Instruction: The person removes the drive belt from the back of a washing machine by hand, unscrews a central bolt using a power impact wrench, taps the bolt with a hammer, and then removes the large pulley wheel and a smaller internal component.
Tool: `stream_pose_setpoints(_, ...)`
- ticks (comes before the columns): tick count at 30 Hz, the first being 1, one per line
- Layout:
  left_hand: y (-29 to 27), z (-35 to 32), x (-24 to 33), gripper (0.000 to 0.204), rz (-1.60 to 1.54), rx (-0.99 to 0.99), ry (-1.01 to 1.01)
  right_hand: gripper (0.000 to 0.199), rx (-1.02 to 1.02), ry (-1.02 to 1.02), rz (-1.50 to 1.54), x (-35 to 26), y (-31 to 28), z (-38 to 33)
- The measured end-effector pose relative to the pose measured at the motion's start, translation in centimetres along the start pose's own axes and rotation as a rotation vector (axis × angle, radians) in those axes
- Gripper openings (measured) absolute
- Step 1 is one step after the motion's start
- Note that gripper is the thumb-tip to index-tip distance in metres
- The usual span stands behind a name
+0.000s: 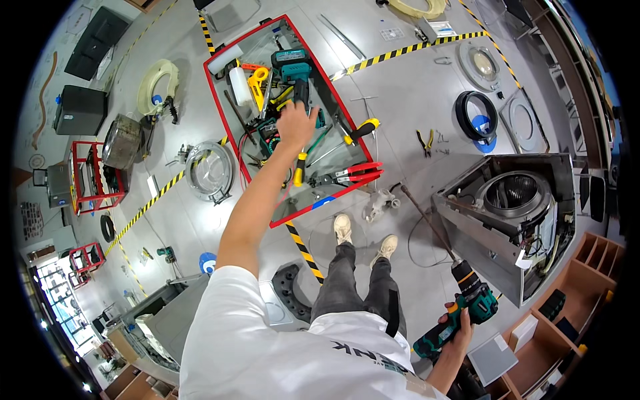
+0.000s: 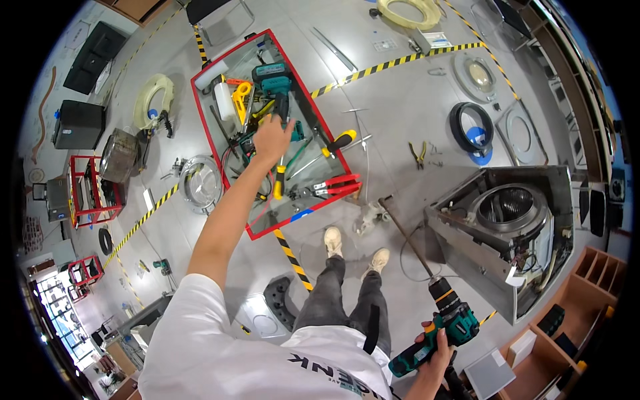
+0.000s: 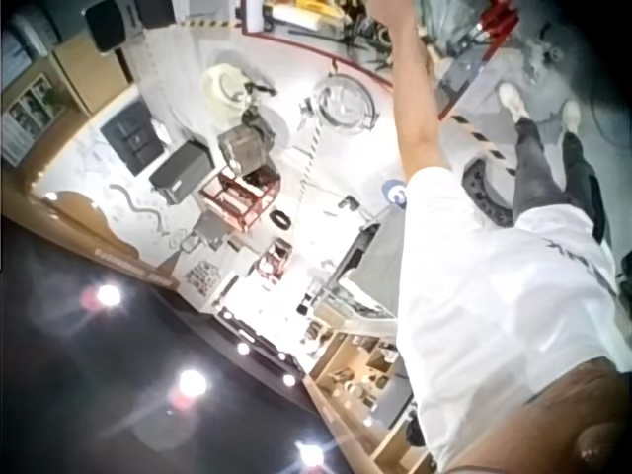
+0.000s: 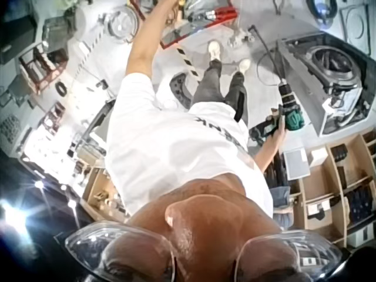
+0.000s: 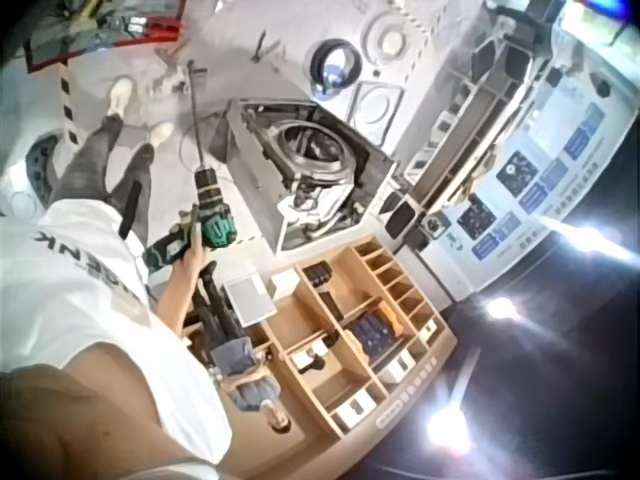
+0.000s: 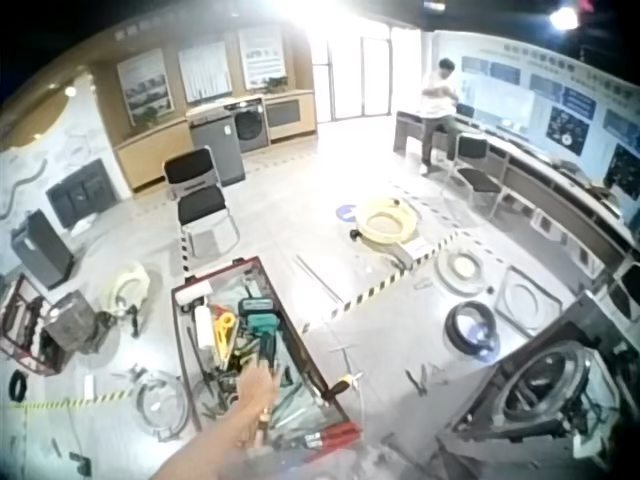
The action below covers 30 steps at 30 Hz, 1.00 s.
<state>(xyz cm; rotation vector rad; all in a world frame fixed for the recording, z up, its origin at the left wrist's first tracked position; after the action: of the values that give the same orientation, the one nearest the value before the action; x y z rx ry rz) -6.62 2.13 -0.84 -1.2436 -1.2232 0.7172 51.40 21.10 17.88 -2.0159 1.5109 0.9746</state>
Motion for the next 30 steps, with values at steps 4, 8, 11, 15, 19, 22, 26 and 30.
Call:
stream_pose_setpoints(4,-1.2,4.5,-1.6,0.058,0.14,0.295,-0.092,0.041,-0.03,-0.01,-0.022,0.9,0.9,0.2)
stream_pose_setpoints(8,4.4,6.3,-3.0,0.064,-0.058,-0.164,-0.325,0.043,0.006,-0.006,-0.035,-0.6,0.8,-1.3)
stream_pose_setpoints(11,4.5,7.0,-3.6,0.069,-0.112,-0.148,-0.314,0.046,-0.002,-0.022,-0.062,-1.3,2.0,-1.6)
stream_pose_setpoints(15,0.5,6.2,-4.8,0.06,-0.345,-0.193,-0.181,0.059,-0.08,-0.047,-0.056,-2.7,5.1,-1.1)
stream_pose_setpoints(19,-7.2,1.2,-6.8,0.043,-0.961,-0.254,-0.165,0.053,-0.293,-0.045,-0.094,-3.2,11.5,1.7)
stream_pose_setpoints(22,-14.4,-2.4,-9.1,0.037,-1.127,-0.247,-0.183,0.049,-0.415,0.001,-0.144,-0.9,18.3,5.6)
stream_pose_setpoints(26,-21.0,-5.8,-11.8,0.034,-1.394,0.018,-0.072,0.036,-0.617,0.153,-0.065,5.6,30.5,11.0)
stream_pose_setpoints(30,-22.5,-4.7,-14.3,0.04,-1.487,0.284,-0.186,0.035,-0.683,0.354,0.162,12.1,41.2,14.1)
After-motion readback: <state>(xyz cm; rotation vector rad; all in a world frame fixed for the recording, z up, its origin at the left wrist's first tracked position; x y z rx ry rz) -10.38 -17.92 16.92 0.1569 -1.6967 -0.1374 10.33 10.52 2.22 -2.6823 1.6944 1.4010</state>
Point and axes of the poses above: each hand's wrist, its own z-axis towards the middle knuckle, its own y-axis out of the palm, x = y × z, the point moved 7 cm from there along z, towards the middle knuckle, and after that the axes turned 2 degrees about z, right-handed, at the moved point
